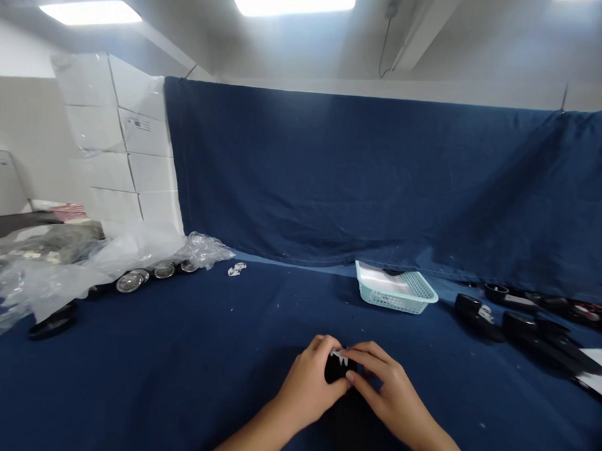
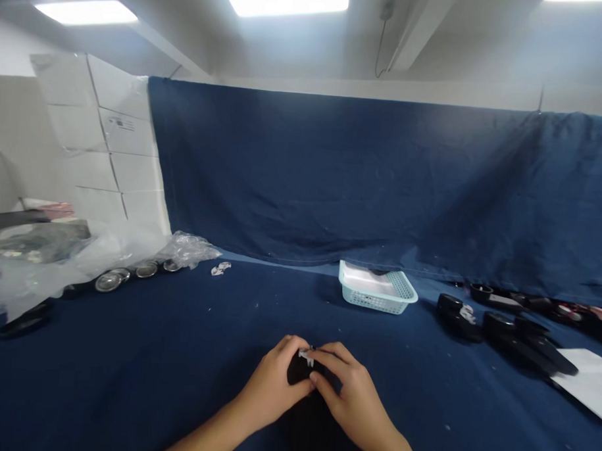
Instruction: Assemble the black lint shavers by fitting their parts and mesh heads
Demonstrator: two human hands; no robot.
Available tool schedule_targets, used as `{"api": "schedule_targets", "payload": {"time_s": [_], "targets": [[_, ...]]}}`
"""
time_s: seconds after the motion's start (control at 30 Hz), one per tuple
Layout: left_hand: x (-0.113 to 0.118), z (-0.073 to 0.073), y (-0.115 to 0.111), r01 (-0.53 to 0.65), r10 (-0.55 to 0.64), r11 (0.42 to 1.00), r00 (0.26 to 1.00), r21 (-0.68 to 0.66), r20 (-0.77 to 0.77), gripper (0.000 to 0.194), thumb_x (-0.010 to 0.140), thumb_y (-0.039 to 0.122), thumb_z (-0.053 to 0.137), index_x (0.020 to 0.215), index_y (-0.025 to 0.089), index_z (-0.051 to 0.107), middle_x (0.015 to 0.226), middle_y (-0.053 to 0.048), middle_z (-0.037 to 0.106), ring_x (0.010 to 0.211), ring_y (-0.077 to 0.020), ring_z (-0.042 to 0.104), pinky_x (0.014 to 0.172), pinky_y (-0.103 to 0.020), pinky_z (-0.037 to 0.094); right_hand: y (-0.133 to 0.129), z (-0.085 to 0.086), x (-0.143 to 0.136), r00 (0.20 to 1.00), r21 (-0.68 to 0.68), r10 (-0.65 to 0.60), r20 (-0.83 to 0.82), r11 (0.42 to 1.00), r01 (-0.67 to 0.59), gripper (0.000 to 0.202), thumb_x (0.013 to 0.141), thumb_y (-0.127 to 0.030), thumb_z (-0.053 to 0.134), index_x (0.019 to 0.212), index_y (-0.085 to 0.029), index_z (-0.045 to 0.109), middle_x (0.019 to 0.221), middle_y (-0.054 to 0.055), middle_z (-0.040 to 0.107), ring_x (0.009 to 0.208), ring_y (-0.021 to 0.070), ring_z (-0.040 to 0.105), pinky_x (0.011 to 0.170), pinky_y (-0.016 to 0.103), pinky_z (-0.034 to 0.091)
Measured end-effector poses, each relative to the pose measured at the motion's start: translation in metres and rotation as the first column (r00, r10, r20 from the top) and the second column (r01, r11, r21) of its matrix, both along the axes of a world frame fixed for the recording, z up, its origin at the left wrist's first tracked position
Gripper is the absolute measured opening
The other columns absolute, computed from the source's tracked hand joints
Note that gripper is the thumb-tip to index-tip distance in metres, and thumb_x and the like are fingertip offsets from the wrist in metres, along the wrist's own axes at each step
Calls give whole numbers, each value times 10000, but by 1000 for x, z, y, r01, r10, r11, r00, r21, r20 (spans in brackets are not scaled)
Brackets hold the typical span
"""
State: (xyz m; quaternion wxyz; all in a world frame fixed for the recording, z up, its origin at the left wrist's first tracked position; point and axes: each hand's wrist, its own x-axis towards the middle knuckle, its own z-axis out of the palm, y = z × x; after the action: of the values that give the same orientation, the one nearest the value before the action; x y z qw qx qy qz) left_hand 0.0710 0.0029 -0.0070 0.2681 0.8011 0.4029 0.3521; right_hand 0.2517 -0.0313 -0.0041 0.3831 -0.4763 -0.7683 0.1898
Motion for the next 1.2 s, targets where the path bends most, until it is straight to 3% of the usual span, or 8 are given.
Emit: {"api": "schedule_targets", "payload": {"time_s": [0.1,0.27,0.4,0.57,0.8,1.0,1.2], "targets": [[0,-1,0,4,-4,1000,1000,-9,-10,336,711,179,661,1008,256,523,1038,-15,583,940,-204,587,835,-295,450,0,-6,-1,998,-3,-61,-30,998,61,350,854,-248,580,1200,-296,568,1041,43,615,730,172,583,741,332,509],[-1,-1,-3,8,-7,999,1000,-48,6,539,720,179,650,1199,276,423,1183,-34,580,1046,-236,584,898,-331,449,1,-11,1,994,-25,-88,-61,996,86,356,827,-237,600,1175,-287,545,1028,33,617,706,164,563,741,332,491],[-1,-1,-5,1,-2,1000,1000,-28,-3,462,738,179,628,1149,266,437,1163,-41,585,1013,-232,598,880,-334,467,2,-11,1,993,-34,-91,-69,995,89,364,816,-247,607,1174,-274,549,1025,33,615,683,157,547,719,326,487],[0,-1,-7,7,-7,999,1000,45,-1,363,732,142,613,1049,263,483,1290,-37,506,1119,-232,553,957,-351,436,2,-8,1,994,-52,-82,-77,996,78,301,830,-250,592,1131,-257,582,1005,31,607,728,158,564,737,319,479],[0,-2,-6,2,-3,998,1000,62,19,341,707,117,613,987,269,493,1239,-11,547,1094,-221,564,953,-345,436,5,-7,2,994,-105,-56,-90,993,47,315,823,-288,623,1133,-243,591,1126,56,581,764,159,567,746,314,480],[2,-2,-6,-34,32,997,999,72,22,422,698,127,625,1068,282,492,1102,3,591,974,-207,597,915,-338,452,4,-3,3,995,-110,-49,-88,993,39,255,817,-309,642,1063,-247,613,1102,41,595,863,179,572,792,312,468],[3,-2,-7,-66,66,996,998,63,11,384,703,157,635,1042,277,501,1024,9,602,923,-209,597,854,-324,457,4,-3,3,996,-118,-46,-79,992,36,274,824,-305,635,1094,-265,609,1081,24,616,853,174,579,778,309,471]]}}
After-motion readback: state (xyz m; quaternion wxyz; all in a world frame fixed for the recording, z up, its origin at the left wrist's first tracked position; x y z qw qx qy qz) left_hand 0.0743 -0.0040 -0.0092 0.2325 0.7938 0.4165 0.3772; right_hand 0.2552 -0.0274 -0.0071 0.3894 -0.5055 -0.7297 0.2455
